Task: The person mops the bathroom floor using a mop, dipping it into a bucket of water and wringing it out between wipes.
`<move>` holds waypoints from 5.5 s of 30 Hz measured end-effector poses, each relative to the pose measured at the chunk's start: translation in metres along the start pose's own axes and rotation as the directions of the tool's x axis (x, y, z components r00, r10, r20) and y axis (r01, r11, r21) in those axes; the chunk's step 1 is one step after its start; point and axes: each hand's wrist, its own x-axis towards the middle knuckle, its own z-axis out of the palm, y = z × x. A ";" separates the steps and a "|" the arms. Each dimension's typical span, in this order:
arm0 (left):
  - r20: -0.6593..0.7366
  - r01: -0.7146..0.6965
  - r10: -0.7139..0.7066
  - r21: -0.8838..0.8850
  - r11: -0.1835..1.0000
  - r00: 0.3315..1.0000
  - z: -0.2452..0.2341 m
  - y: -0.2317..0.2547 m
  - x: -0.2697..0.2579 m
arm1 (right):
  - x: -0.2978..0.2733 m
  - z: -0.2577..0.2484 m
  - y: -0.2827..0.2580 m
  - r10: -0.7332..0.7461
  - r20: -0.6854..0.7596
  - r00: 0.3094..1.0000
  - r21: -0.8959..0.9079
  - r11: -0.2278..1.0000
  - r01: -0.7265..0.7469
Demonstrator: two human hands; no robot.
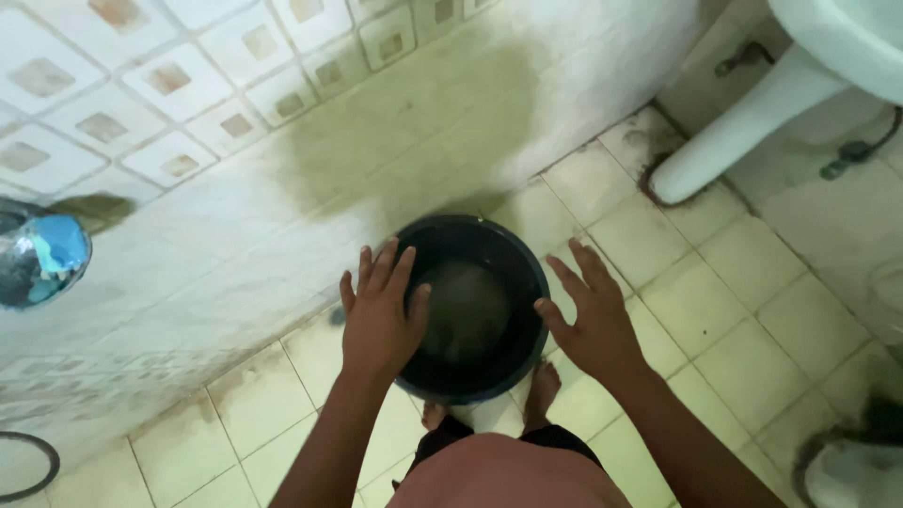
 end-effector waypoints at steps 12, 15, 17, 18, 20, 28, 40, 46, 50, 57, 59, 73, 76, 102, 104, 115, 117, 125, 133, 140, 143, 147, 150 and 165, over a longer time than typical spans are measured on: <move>-0.080 0.013 -0.013 -0.003 1.000 0.997 0.022 0.072 0.041 | 0.047 -0.022 0.067 -0.113 0.020 0.993 0.052 0.992 0.112; -0.097 0.004 -0.007 -0.029 1.000 0.995 0.020 0.085 0.054 | 0.058 -0.029 0.076 -0.107 0.028 0.994 0.048 0.993 0.106; -0.103 0.001 -0.003 -0.024 1.000 0.995 0.019 0.090 0.059 | 0.064 -0.032 0.079 -0.099 0.024 0.995 0.036 0.994 0.099; -0.112 -0.006 0.004 -0.017 1.000 0.994 0.019 0.091 0.062 | 0.067 -0.033 0.081 -0.094 0.022 0.995 0.029 0.995 0.093; -0.109 -0.004 0.003 -0.009 1.000 0.994 0.019 0.089 0.066 | 0.069 -0.033 0.084 -0.099 0.013 0.995 0.037 0.994 0.099; 0.000 0.018 -0.018 0.047 0.999 1.000 0.055 0.041 0.063 | 0.063 0.028 0.097 -0.065 0.006 0.998 0.033 0.997 0.064; 0.193 0.066 -0.107 0.209 0.976 0.975 0.276 -0.123 0.053 | 0.004 0.272 0.226 0.211 0.110 0.971 -0.175 0.966 -0.190; 0.254 0.473 -0.572 0.359 0.804 0.780 0.383 -0.238 0.002 | -0.066 0.378 0.312 0.599 0.313 0.737 -0.167 0.799 -0.578; 0.256 0.657 -0.739 0.341 0.672 0.623 0.418 -0.307 -0.024 | -0.087 0.414 0.343 0.688 0.399 0.607 -0.164 0.704 -0.690; 0.308 0.851 -0.864 0.229 0.473 0.398 0.430 -0.345 -0.027 | -0.079 0.414 0.330 0.843 0.445 0.304 -0.293 0.457 -0.840; 0.360 0.798 -0.790 0.170 0.578 0.496 0.420 -0.366 -0.028 | -0.081 0.413 0.336 0.834 0.458 0.307 -0.309 0.474 -0.825; 0.373 0.515 -0.627 0.363 0.777 0.684 0.376 -0.282 0.058 | -0.085 0.383 0.401 0.790 0.379 0.482 -0.426 0.611 -0.667; 0.415 0.507 -0.647 0.405 0.761 0.640 0.378 -0.268 0.082 | -0.073 0.368 0.406 0.788 0.380 0.484 -0.428 0.614 -0.663; 0.528 0.316 -0.609 0.543 0.778 0.592 0.360 -0.162 0.235 | -0.060 0.367 0.564 0.632 0.660 0.406 -0.419 0.758 -0.499; 0.516 0.309 -0.588 0.529 0.791 0.623 0.359 -0.163 0.243 | -0.059 0.372 0.574 0.628 0.679 0.380 -0.421 0.757 -0.499; 0.576 0.158 -0.506 0.546 0.823 0.642 0.379 -0.138 0.310 | -0.041 0.372 0.624 0.634 0.722 0.277 -0.413 0.717 -0.562; 0.586 0.128 -0.508 0.567 0.814 0.631 0.386 -0.127 0.320 | -0.038 0.369 0.641 0.631 0.728 0.269 -0.421 0.720 -0.552; 0.627 0.030 -0.435 0.549 0.835 0.646 0.406 -0.083 0.364 | -0.015 0.344 0.690 0.630 0.744 0.224 -0.512 0.752 -0.414; 0.654 -0.081 -0.308 0.494 0.866 0.691 0.427 -0.036 0.416 | -0.010 0.307 0.729 0.612 0.765 0.201 -0.394 0.692 -0.605; 0.640 -0.141 -0.230 0.475 0.869 0.733 0.443 -0.008 0.463 | -0.022 0.308 0.741 0.588 0.784 0.198 -0.296 0.635 -0.714; 0.634 -0.152 -0.225 0.484 0.862 0.740 0.444 -0.005 0.472 | -0.017 0.304 0.727 0.598 0.787 0.150 -0.304 0.588 -0.750; 0.649 -0.190 -0.191 0.470 0.862 0.736 0.450 0.008 0.482 | 0.001 0.286 0.689 0.545 0.834 0.090 -0.287 0.567 -0.772; 0.653 -0.197 -0.186 0.467 0.862 0.734 0.450 0.014 0.485 | 0.016 0.263 0.652 0.556 0.831 -0.022 -0.283 0.388 -0.877; 0.665 -0.285 -0.121 0.467 0.837 0.737 0.442 0.050 0.514 | 0.004 0.215 0.644 0.290 0.950 -0.117 -0.179 0.198 -0.964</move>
